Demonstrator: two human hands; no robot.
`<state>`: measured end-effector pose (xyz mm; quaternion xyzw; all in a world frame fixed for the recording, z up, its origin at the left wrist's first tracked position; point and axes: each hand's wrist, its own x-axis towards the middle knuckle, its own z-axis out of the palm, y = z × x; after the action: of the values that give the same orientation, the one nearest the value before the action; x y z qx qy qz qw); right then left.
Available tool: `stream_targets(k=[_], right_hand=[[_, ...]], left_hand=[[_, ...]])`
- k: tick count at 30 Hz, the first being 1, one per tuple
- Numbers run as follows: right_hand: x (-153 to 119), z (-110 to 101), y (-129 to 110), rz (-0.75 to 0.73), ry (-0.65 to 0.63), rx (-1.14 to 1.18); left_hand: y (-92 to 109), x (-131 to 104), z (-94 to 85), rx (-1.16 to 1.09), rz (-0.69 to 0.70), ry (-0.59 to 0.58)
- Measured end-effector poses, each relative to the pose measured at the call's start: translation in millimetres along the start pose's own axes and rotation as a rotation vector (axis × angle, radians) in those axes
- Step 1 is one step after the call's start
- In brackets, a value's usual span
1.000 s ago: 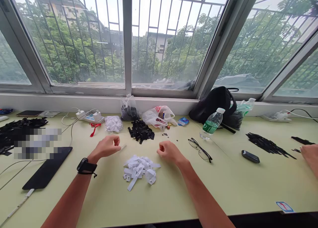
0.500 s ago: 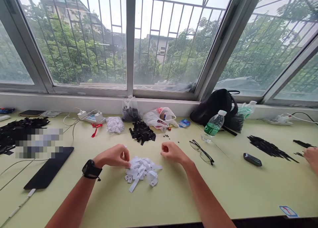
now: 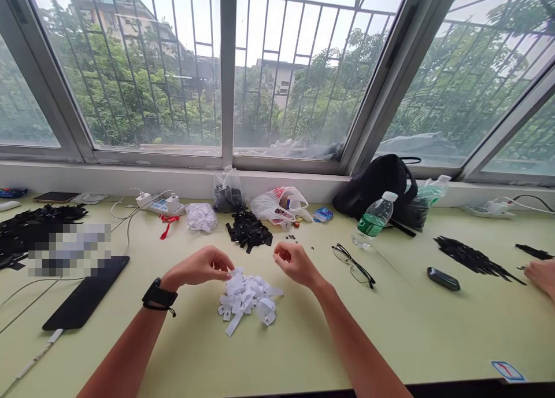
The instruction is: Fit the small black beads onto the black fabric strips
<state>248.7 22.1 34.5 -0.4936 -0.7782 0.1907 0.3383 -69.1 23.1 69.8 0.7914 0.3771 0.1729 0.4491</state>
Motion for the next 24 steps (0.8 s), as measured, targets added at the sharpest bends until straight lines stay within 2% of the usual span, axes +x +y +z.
stream_targets(k=[5,9,16,18,22,24], right_hand=[[-5,16,-32,-0.125,-0.025,0.116],[-8,29,-49,-0.221,-0.080,0.189],[-12,46,-55,-0.242,0.104,0.175],[-13,46,-54,-0.315,0.139,0.125],[-13,42,-49,-0.470,0.170,-0.054],[-12,40,-48,-0.498,0.166,-0.138]], left_hand=[[10,2,5.8,-0.066,0.090,0.054],[12,9,18.3,-0.107,0.129,0.135],[18,16,35.8,-0.120,0.138,0.278],[20,17,37.2,-0.193,0.118,0.260],[21,17,40.5,-0.317,0.040,0.100],[20,17,42.7,-0.338,0.032,0.077]])
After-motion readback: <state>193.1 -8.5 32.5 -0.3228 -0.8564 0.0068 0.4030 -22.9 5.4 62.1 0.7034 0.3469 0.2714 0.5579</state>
